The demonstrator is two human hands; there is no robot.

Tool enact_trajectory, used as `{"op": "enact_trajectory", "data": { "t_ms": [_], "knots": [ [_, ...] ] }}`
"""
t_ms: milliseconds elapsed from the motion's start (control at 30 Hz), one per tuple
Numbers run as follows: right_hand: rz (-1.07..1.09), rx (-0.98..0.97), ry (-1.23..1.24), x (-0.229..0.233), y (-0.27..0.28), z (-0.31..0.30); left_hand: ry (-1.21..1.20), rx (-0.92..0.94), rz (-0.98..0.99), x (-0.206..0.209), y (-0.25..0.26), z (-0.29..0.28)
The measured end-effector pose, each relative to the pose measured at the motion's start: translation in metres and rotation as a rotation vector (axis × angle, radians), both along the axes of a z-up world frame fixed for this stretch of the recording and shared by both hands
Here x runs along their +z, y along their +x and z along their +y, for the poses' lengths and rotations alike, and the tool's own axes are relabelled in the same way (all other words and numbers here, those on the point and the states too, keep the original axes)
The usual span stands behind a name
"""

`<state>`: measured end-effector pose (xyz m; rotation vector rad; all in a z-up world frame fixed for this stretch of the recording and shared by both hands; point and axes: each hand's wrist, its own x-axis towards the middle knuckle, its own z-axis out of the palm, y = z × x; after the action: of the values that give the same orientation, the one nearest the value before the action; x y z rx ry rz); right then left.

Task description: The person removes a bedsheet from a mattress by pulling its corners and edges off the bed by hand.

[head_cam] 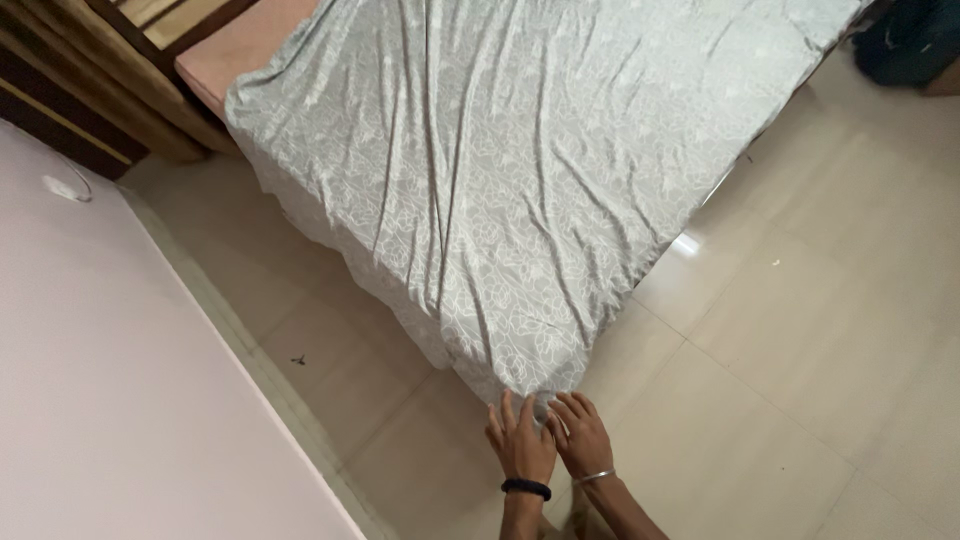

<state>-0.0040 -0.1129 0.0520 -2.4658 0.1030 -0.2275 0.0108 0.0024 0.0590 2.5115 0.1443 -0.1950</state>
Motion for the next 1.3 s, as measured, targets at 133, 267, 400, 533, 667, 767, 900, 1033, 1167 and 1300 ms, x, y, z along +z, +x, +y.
{"op": "enact_trajectory", "data": {
  "t_ms": [133, 267, 400, 533, 667, 767, 900, 1033, 1167, 1300],
  "knots": [
    [-0.014, -0.032, 0.017, 0.015, 0.001, 0.004, 0.010, 0.003, 0.007, 0.016, -0.002, 0.001],
    [0.012, -0.054, 0.038, 0.024, -0.003, 0.004, 0.012, -0.004, 0.021, 0.024, -0.003, 0.002],
    [0.030, -0.056, 0.050, 0.029, -0.005, 0.001, -0.005, -0.024, -0.029, 0.025, -0.007, 0.008],
    [0.013, -0.071, 0.025, 0.039, -0.008, -0.005, -0.029, -0.051, -0.060, 0.032, -0.009, 0.008],
    [0.017, -0.082, -0.014, 0.052, -0.011, -0.010, -0.009, -0.055, 0.032, 0.048, -0.009, 0.004],
    [0.019, -0.087, -0.023, 0.061, -0.015, -0.015, 0.002, -0.072, 0.073, 0.061, -0.008, -0.001],
    [0.030, -0.053, -0.050, 0.068, -0.017, -0.029, 0.053, -0.112, 0.115, 0.070, -0.007, -0.014],
    [0.007, -0.062, -0.043, 0.076, -0.012, -0.048, 0.032, -0.114, 0.076, 0.074, -0.003, -0.030],
    [0.019, -0.094, -0.034, 0.086, -0.005, -0.071, -0.002, -0.123, 0.093, 0.084, 0.004, -0.050],
    [0.001, -0.086, -0.051, 0.093, 0.003, -0.094, 0.003, -0.146, 0.054, 0.095, 0.011, -0.073]
  ]
}}
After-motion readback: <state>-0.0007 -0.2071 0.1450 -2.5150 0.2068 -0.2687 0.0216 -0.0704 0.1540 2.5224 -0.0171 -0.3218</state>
